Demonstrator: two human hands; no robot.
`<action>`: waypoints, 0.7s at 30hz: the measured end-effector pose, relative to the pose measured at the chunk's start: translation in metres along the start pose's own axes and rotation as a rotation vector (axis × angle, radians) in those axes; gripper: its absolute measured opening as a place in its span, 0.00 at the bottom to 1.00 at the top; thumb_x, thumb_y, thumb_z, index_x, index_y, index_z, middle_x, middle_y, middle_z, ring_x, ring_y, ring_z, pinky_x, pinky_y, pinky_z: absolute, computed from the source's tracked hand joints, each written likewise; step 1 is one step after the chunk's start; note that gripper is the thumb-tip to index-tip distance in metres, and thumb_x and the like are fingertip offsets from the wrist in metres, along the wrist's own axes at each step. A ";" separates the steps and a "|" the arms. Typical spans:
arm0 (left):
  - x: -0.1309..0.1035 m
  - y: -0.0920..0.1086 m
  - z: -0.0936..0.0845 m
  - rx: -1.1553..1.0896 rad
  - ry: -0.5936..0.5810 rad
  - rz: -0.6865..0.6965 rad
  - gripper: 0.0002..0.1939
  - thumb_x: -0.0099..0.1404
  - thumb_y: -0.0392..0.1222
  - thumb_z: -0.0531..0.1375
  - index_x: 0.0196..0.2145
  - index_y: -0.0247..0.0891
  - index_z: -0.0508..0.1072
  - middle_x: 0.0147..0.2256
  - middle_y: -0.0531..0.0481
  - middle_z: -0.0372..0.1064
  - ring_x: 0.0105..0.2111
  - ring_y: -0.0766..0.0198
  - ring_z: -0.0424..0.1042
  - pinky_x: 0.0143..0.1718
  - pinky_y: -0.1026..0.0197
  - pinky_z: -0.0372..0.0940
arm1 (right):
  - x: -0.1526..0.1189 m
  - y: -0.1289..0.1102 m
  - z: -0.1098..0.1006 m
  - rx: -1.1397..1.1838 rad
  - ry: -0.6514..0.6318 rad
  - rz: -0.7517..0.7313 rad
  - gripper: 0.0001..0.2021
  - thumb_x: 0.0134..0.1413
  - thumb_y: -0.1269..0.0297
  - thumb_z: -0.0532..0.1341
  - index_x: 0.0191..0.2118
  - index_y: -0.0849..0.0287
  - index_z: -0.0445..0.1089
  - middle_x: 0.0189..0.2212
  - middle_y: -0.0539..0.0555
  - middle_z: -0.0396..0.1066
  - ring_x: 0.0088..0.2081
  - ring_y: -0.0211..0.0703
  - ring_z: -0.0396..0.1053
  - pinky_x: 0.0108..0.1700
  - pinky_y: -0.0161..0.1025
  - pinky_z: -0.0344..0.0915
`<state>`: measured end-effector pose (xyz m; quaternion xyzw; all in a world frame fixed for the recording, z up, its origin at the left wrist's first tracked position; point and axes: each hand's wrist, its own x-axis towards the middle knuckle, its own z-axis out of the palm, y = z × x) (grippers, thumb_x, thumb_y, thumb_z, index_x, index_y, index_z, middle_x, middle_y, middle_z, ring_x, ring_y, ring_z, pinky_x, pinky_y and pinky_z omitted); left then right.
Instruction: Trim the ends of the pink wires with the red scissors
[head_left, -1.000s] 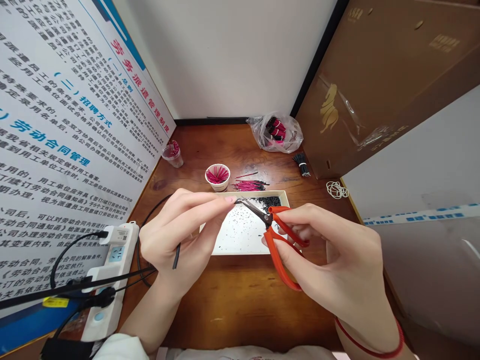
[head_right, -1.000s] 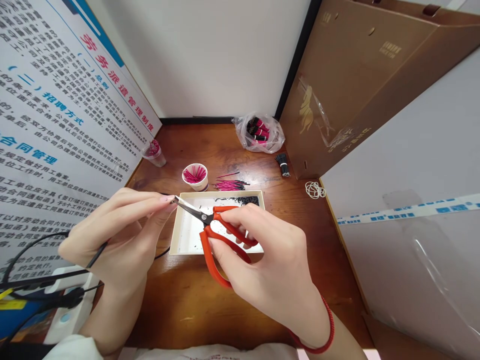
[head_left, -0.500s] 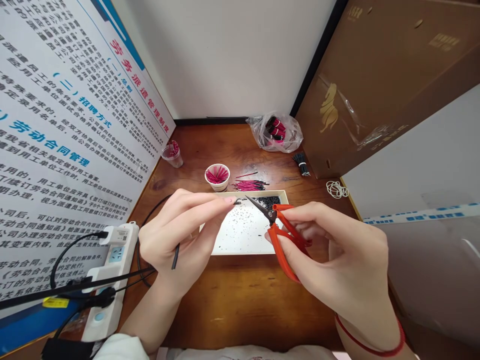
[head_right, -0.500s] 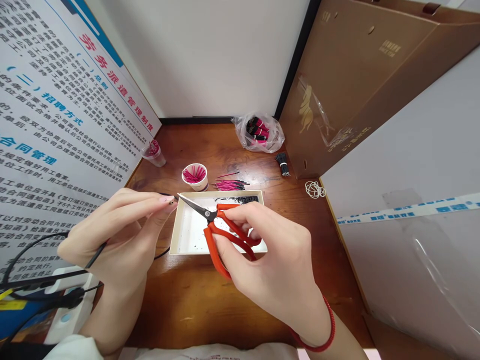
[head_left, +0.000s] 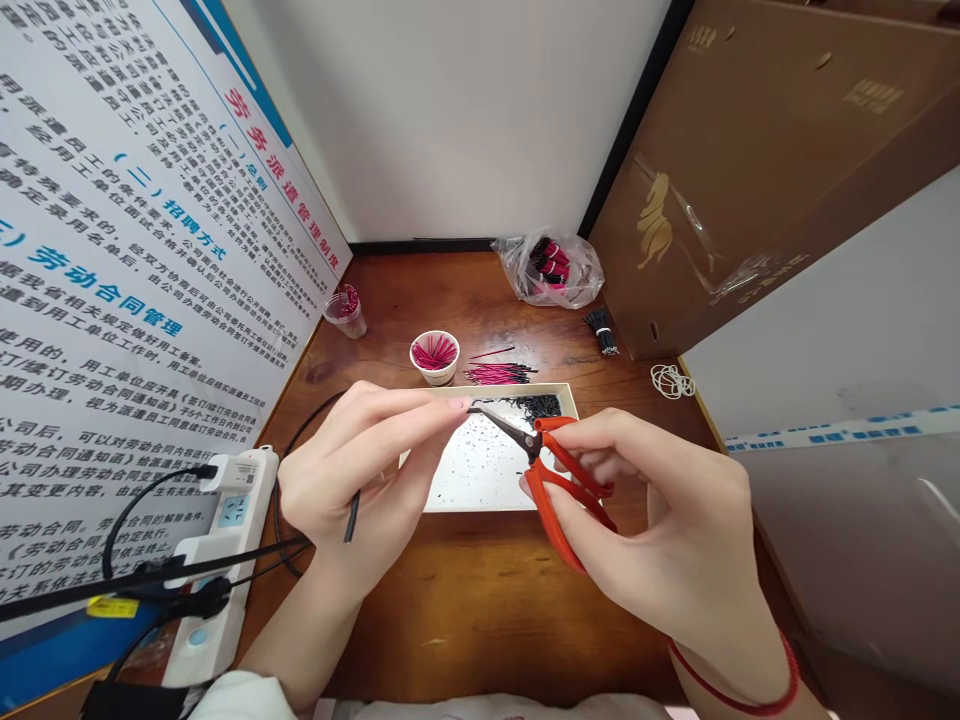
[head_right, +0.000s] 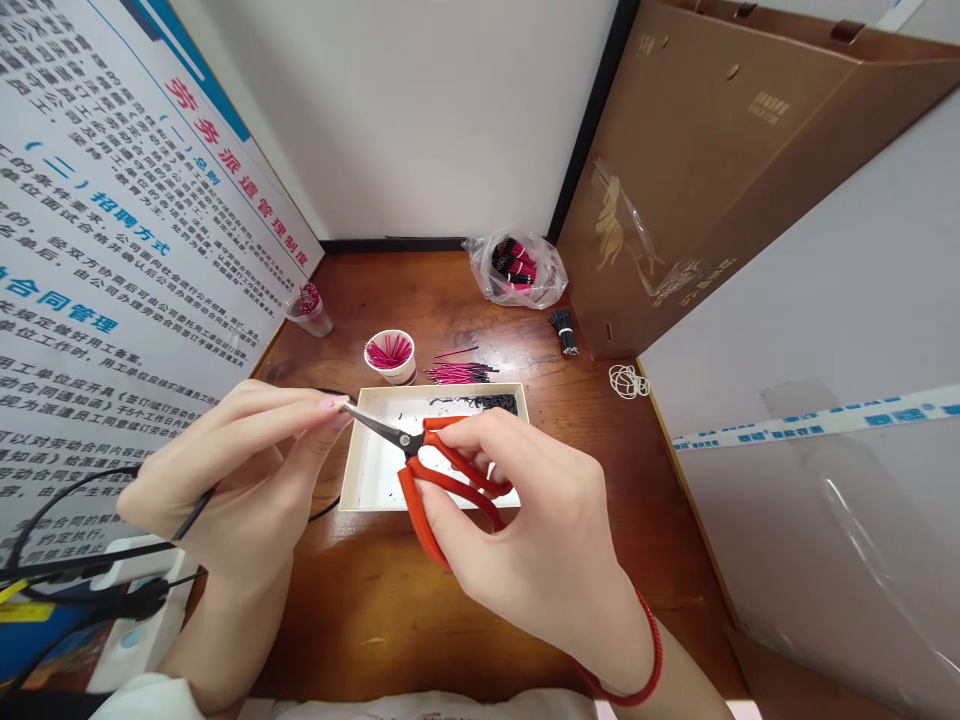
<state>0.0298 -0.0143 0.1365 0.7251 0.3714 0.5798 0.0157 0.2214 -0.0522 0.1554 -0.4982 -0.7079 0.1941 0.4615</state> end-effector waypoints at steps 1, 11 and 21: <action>0.000 0.000 0.000 0.001 -0.002 0.005 0.14 0.61 0.26 0.67 0.40 0.44 0.80 0.34 0.53 0.80 0.28 0.67 0.74 0.28 0.61 0.67 | 0.000 0.000 0.000 0.000 -0.001 -0.003 0.11 0.48 0.78 0.64 0.35 0.54 0.69 0.26 0.45 0.74 0.22 0.34 0.66 0.24 0.33 0.67; 0.000 0.001 0.000 -0.003 -0.009 0.003 0.16 0.61 0.24 0.67 0.40 0.44 0.80 0.34 0.53 0.80 0.29 0.67 0.74 0.27 0.61 0.66 | 0.001 0.001 0.000 -0.008 -0.001 -0.019 0.13 0.47 0.80 0.64 0.36 0.55 0.68 0.27 0.44 0.73 0.24 0.31 0.65 0.26 0.32 0.67; 0.000 0.001 -0.001 -0.004 -0.015 0.011 0.15 0.61 0.24 0.66 0.40 0.42 0.80 0.34 0.53 0.80 0.29 0.67 0.74 0.29 0.62 0.67 | -0.002 0.003 -0.002 -0.023 -0.001 -0.045 0.11 0.50 0.79 0.64 0.36 0.56 0.69 0.28 0.45 0.74 0.24 0.30 0.65 0.22 0.28 0.64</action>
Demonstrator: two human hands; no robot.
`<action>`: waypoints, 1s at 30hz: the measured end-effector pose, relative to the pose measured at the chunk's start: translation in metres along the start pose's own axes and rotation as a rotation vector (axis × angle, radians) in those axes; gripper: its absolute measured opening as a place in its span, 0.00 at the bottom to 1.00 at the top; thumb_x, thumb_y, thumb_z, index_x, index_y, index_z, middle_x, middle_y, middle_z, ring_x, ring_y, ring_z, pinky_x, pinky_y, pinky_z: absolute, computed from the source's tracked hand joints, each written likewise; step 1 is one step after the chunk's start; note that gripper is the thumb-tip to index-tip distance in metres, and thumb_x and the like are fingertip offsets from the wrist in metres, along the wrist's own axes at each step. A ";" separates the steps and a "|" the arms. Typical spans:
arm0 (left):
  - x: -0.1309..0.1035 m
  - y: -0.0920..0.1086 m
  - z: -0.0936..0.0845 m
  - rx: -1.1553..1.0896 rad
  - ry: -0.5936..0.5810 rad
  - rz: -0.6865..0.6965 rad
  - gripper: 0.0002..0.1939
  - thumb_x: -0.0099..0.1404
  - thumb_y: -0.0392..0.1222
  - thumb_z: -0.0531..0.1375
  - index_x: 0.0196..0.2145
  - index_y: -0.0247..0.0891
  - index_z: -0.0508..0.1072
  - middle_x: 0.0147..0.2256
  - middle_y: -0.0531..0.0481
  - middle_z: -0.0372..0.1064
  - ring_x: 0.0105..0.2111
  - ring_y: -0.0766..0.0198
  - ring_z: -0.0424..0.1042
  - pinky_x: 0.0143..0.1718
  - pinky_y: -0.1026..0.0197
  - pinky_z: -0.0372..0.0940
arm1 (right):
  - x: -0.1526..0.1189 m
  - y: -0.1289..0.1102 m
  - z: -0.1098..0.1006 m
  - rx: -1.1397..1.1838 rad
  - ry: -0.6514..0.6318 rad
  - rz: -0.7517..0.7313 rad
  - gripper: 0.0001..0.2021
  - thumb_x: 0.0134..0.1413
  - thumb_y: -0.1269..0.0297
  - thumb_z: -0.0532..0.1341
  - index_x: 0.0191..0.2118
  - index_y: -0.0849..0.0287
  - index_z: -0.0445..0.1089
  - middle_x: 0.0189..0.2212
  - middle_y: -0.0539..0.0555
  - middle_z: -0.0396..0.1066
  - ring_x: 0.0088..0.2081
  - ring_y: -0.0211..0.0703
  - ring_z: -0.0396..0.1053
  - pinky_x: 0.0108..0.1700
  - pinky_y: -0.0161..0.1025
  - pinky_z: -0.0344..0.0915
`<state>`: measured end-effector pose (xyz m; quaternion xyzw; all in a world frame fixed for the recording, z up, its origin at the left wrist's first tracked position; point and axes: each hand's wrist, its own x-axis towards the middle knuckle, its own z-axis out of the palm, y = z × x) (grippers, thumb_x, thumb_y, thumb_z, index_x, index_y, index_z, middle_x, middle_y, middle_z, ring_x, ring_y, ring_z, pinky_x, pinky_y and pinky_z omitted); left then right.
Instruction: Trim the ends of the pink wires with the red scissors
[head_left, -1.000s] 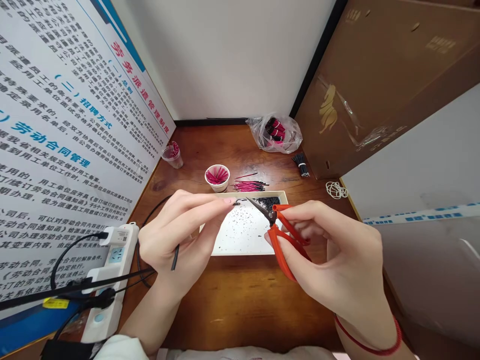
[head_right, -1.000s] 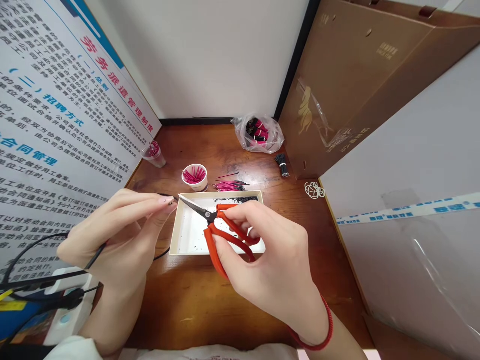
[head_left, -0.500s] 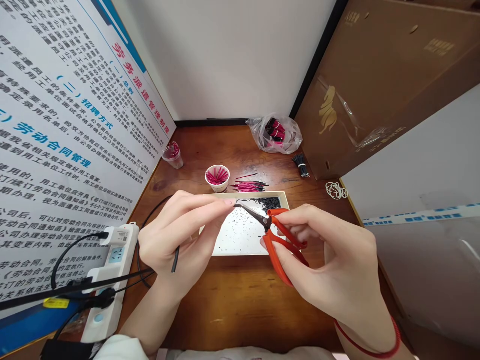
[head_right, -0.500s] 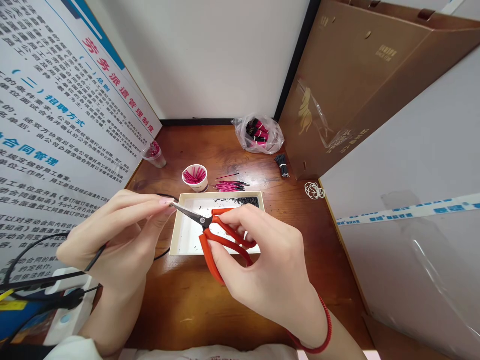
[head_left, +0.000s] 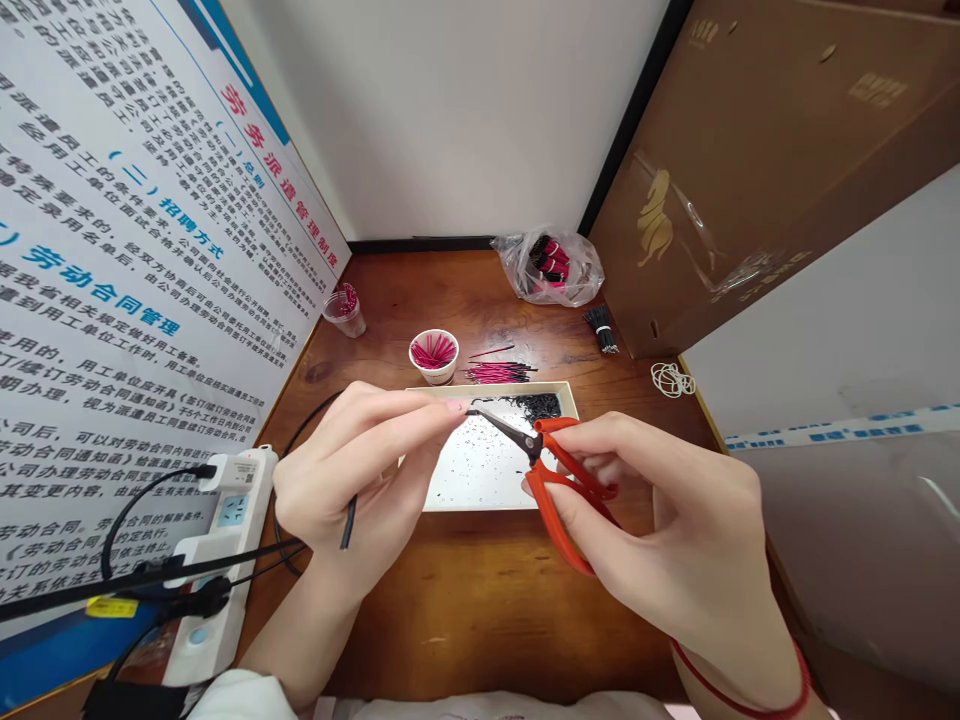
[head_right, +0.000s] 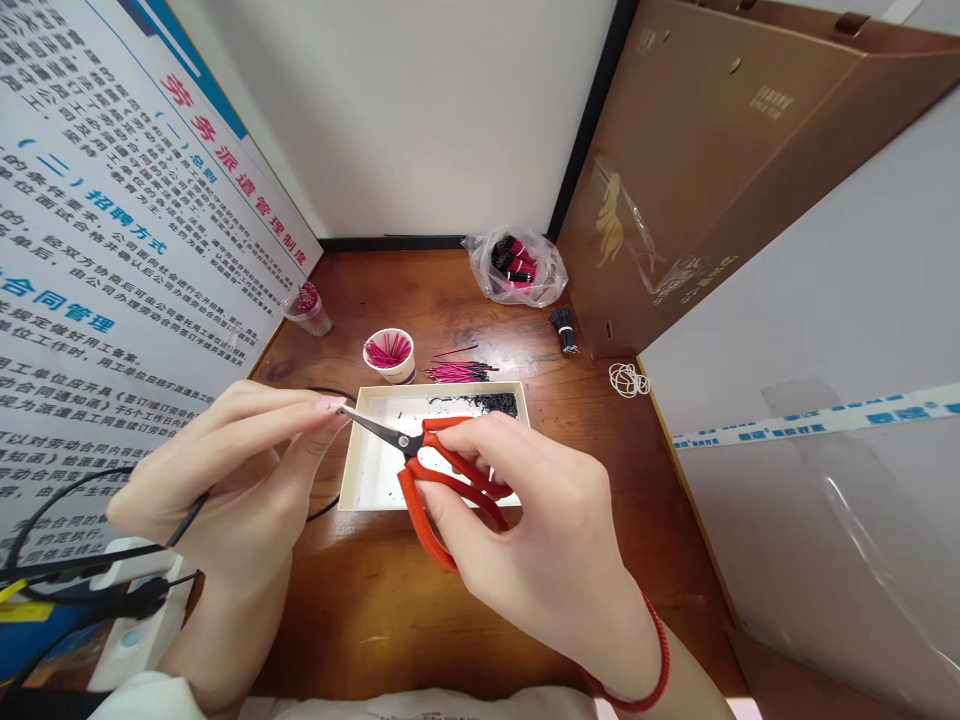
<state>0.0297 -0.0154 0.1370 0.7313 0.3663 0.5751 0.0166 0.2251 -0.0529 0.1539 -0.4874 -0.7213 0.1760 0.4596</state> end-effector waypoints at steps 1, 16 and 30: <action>0.000 0.000 0.000 0.001 0.003 -0.002 0.15 0.61 0.24 0.66 0.40 0.43 0.80 0.34 0.53 0.80 0.29 0.67 0.74 0.29 0.62 0.66 | 0.000 0.000 0.000 -0.004 0.001 0.002 0.11 0.50 0.79 0.64 0.36 0.56 0.69 0.28 0.44 0.73 0.23 0.30 0.64 0.22 0.28 0.64; -0.009 0.007 0.008 -0.187 0.008 -0.362 0.11 0.57 0.28 0.69 0.34 0.43 0.82 0.29 0.55 0.79 0.26 0.69 0.72 0.29 0.65 0.67 | 0.003 0.010 0.008 0.219 0.059 0.206 0.10 0.51 0.73 0.68 0.35 0.53 0.69 0.27 0.44 0.72 0.26 0.34 0.69 0.28 0.32 0.68; -0.027 0.022 0.010 -1.043 -0.264 -1.474 0.13 0.46 0.49 0.77 0.19 0.40 0.81 0.18 0.52 0.72 0.21 0.73 0.65 0.24 0.72 0.60 | 0.008 0.016 0.037 0.877 -0.186 0.705 0.18 0.43 0.55 0.76 0.31 0.54 0.67 0.28 0.47 0.75 0.29 0.38 0.75 0.32 0.37 0.75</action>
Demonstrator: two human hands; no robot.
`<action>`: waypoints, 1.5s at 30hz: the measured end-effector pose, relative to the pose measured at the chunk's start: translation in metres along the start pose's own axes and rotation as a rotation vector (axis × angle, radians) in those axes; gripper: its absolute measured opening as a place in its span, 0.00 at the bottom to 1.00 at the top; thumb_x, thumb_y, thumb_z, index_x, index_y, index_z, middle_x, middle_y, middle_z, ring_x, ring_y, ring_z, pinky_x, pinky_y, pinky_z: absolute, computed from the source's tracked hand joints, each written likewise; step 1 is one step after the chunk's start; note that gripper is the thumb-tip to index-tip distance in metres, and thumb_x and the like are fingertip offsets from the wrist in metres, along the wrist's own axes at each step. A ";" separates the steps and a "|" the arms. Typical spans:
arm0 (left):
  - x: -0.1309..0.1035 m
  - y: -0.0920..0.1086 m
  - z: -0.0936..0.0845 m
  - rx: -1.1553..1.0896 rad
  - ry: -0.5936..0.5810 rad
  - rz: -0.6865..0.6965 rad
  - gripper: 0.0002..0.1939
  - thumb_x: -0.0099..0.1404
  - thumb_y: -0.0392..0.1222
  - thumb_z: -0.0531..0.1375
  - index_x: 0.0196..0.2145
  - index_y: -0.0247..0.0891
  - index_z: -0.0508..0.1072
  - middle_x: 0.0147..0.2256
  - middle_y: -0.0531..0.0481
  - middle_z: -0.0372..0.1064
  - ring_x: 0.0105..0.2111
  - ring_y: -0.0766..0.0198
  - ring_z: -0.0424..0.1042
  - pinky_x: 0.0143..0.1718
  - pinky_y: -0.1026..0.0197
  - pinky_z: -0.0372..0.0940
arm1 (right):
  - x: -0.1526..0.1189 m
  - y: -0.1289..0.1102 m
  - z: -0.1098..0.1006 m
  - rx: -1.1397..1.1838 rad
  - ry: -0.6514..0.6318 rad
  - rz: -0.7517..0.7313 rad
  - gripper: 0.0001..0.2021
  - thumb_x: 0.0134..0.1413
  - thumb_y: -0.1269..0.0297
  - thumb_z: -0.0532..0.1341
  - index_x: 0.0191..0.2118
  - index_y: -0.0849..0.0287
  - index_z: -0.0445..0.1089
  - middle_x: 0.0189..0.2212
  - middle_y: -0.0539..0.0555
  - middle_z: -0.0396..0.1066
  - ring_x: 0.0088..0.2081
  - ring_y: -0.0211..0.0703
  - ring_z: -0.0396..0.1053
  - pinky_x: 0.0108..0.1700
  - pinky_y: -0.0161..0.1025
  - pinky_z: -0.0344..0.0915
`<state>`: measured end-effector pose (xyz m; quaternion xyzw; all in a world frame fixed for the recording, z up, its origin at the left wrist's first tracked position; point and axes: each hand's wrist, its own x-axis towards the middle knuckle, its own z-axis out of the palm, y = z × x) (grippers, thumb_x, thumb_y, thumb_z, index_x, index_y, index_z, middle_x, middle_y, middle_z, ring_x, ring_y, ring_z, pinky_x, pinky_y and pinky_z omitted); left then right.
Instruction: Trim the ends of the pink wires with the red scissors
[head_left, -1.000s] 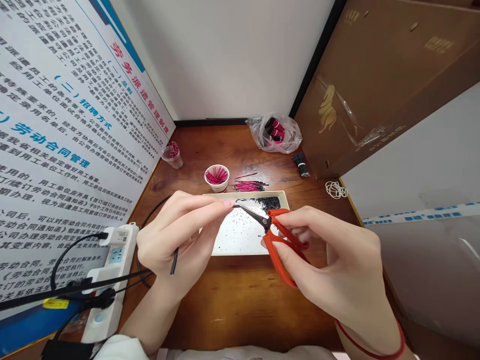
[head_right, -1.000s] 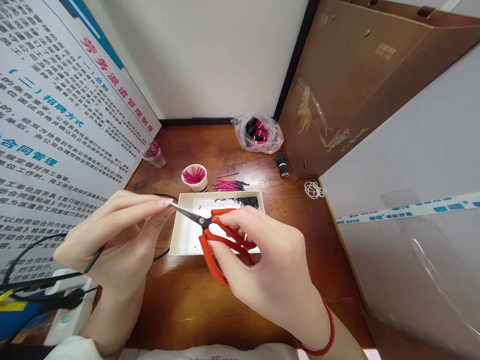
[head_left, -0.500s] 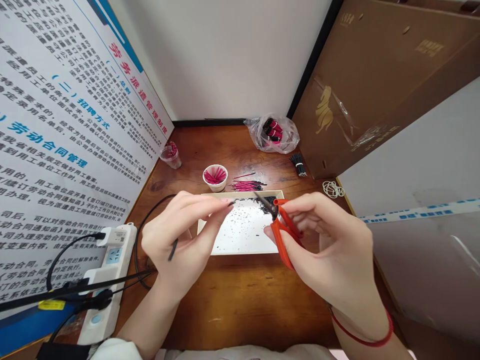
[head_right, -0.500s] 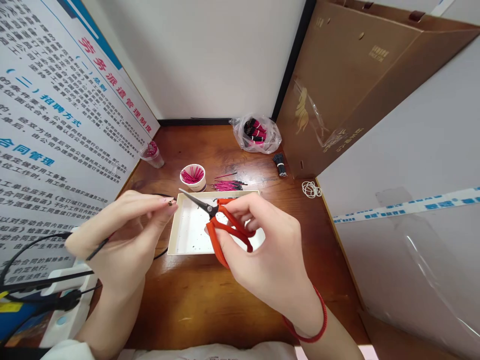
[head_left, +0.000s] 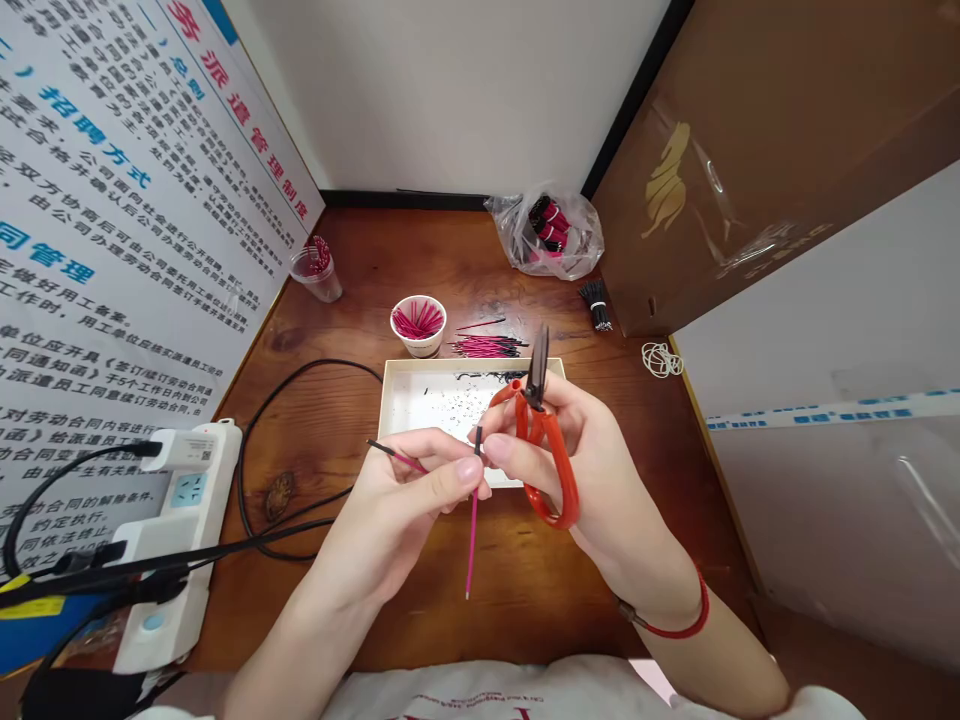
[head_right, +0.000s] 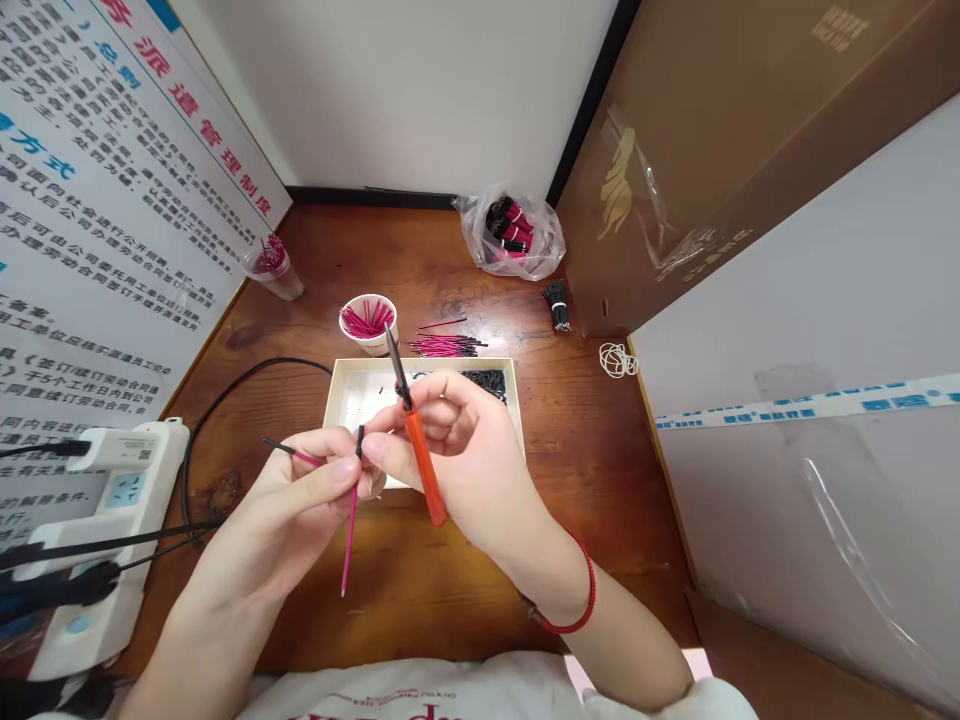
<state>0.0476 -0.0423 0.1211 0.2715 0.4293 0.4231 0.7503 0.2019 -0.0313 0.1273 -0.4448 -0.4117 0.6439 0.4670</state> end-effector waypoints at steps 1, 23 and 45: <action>0.000 0.000 0.000 -0.005 -0.005 -0.010 0.13 0.46 0.49 0.77 0.19 0.40 0.81 0.18 0.52 0.72 0.21 0.73 0.64 0.24 0.72 0.59 | 0.001 0.000 0.000 0.015 -0.001 0.007 0.18 0.43 0.56 0.76 0.30 0.54 0.67 0.28 0.46 0.76 0.28 0.38 0.75 0.32 0.37 0.75; 0.034 -0.028 -0.033 0.571 0.263 0.484 0.03 0.57 0.39 0.69 0.31 0.39 0.82 0.25 0.50 0.77 0.26 0.64 0.71 0.28 0.62 0.67 | 0.011 0.031 -0.015 -0.339 0.141 -0.116 0.10 0.55 0.59 0.66 0.36 0.55 0.64 0.33 0.52 0.75 0.36 0.42 0.75 0.38 0.41 0.73; 0.056 -0.043 -0.059 1.085 0.348 0.934 0.05 0.64 0.35 0.65 0.33 0.42 0.83 0.29 0.51 0.81 0.25 0.65 0.74 0.31 0.62 0.71 | -0.002 0.083 -0.023 -0.840 0.225 -0.339 0.05 0.54 0.72 0.62 0.36 0.56 0.74 0.26 0.50 0.73 0.25 0.39 0.69 0.27 0.36 0.70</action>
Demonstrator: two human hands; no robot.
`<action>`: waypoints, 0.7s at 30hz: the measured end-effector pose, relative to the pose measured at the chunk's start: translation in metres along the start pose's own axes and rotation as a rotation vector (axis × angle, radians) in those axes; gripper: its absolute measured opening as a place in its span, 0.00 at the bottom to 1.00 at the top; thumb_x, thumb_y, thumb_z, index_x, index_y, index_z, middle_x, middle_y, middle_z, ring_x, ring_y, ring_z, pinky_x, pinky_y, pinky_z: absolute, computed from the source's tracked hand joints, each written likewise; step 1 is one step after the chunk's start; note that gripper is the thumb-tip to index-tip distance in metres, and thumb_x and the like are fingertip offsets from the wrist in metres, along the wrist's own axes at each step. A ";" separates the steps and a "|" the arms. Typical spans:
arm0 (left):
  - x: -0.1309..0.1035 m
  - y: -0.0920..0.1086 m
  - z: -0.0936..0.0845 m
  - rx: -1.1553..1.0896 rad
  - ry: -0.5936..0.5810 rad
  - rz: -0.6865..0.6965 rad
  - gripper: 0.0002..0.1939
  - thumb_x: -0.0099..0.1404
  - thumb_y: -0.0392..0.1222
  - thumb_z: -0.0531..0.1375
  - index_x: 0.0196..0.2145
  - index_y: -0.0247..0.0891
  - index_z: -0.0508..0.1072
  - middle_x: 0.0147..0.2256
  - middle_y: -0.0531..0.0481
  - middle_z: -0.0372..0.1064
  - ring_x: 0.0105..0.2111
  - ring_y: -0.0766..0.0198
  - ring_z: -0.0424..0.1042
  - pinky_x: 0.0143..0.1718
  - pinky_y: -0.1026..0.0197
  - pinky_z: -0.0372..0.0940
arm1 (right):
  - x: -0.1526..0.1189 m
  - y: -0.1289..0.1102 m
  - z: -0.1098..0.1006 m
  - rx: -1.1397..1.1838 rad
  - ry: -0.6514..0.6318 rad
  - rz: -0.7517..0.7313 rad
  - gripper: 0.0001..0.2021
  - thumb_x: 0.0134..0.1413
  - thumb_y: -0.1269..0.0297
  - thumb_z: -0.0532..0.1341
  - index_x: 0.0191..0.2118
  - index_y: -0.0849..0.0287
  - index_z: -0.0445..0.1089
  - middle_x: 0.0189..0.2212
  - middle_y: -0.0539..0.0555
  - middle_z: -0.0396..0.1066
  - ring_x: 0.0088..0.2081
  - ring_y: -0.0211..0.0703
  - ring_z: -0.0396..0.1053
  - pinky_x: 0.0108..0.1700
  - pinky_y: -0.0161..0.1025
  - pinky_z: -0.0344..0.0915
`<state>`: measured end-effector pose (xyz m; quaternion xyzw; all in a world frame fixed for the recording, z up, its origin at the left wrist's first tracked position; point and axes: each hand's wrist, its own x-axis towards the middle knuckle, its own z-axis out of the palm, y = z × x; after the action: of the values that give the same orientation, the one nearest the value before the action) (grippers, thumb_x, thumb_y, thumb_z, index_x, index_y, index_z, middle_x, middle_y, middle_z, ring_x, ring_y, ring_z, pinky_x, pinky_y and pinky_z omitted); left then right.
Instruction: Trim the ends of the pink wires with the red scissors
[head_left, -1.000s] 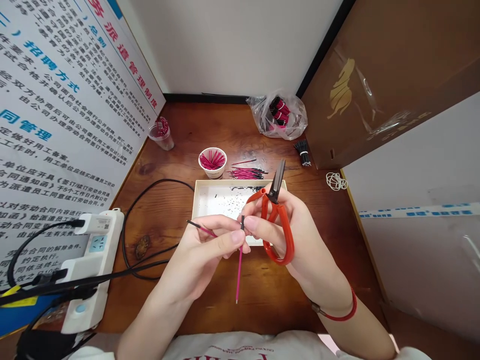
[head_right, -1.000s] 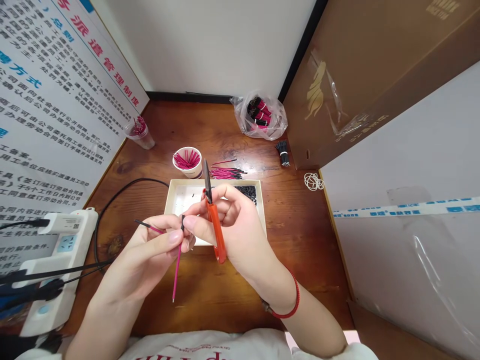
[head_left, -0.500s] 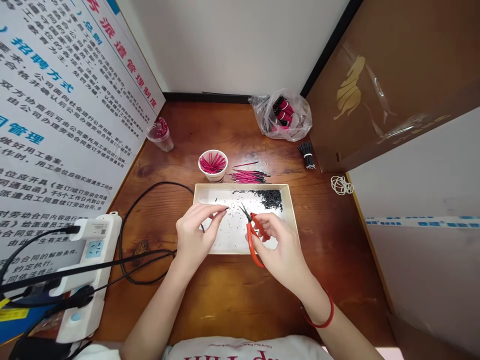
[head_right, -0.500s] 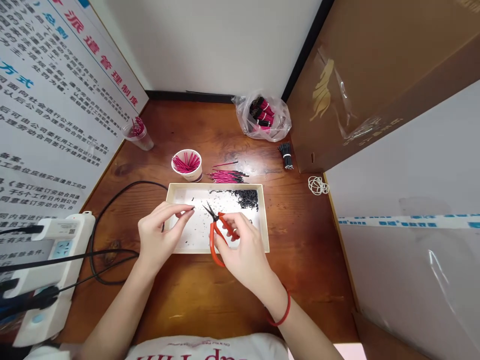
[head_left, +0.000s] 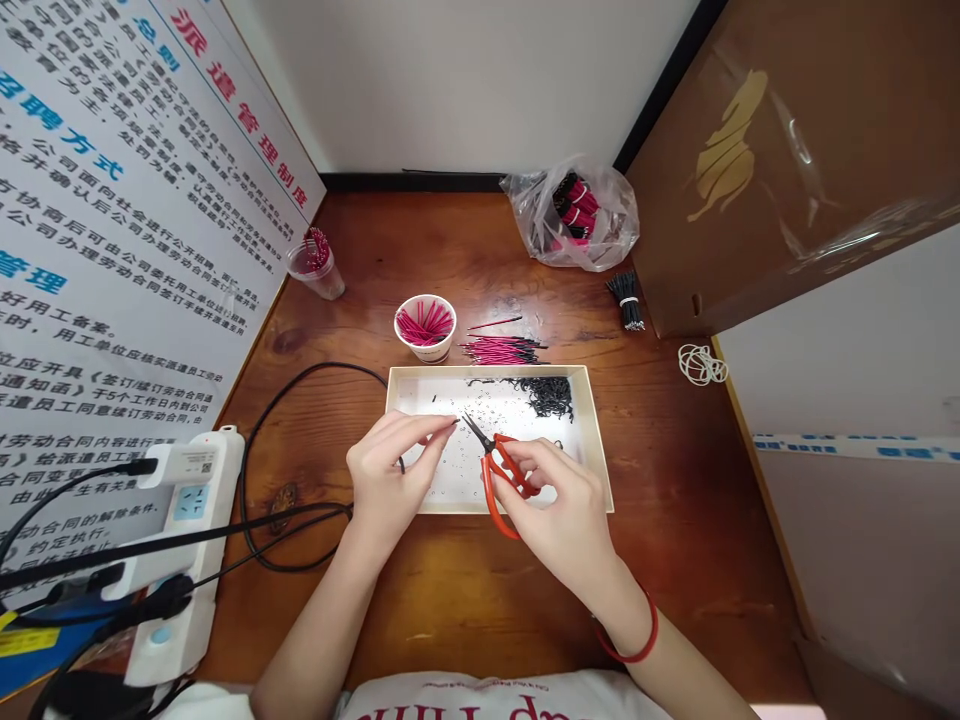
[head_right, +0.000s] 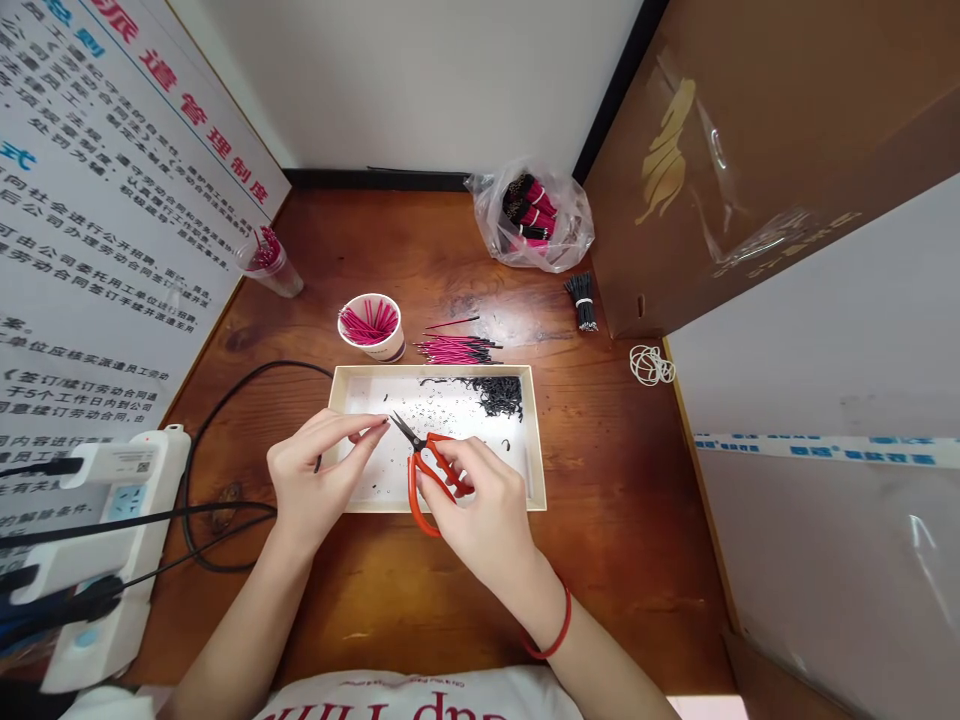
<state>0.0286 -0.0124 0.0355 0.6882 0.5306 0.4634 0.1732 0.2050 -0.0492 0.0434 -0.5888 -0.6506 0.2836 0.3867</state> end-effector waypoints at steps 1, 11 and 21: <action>0.000 0.000 0.000 0.002 0.001 0.000 0.05 0.64 0.35 0.65 0.33 0.42 0.83 0.29 0.51 0.81 0.25 0.65 0.74 0.31 0.61 0.71 | 0.000 0.000 0.000 -0.001 -0.005 -0.003 0.05 0.54 0.71 0.62 0.36 0.56 0.74 0.26 0.50 0.74 0.25 0.39 0.69 0.27 0.36 0.70; 0.000 0.000 -0.001 -0.015 0.002 0.065 0.09 0.63 0.29 0.65 0.35 0.41 0.83 0.31 0.51 0.82 0.29 0.63 0.77 0.34 0.61 0.72 | 0.000 0.000 -0.002 -0.003 -0.019 -0.009 0.05 0.53 0.72 0.61 0.35 0.56 0.74 0.26 0.50 0.74 0.25 0.39 0.70 0.27 0.36 0.69; -0.002 -0.001 -0.001 -0.006 -0.004 0.028 0.07 0.65 0.34 0.64 0.34 0.43 0.83 0.32 0.50 0.82 0.29 0.62 0.78 0.34 0.59 0.73 | 0.000 0.001 -0.002 0.006 -0.014 -0.014 0.06 0.54 0.71 0.62 0.36 0.56 0.74 0.26 0.50 0.74 0.25 0.39 0.71 0.27 0.35 0.70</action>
<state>0.0270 -0.0134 0.0342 0.6962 0.5192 0.4658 0.1696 0.2072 -0.0489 0.0443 -0.5810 -0.6566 0.2869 0.3860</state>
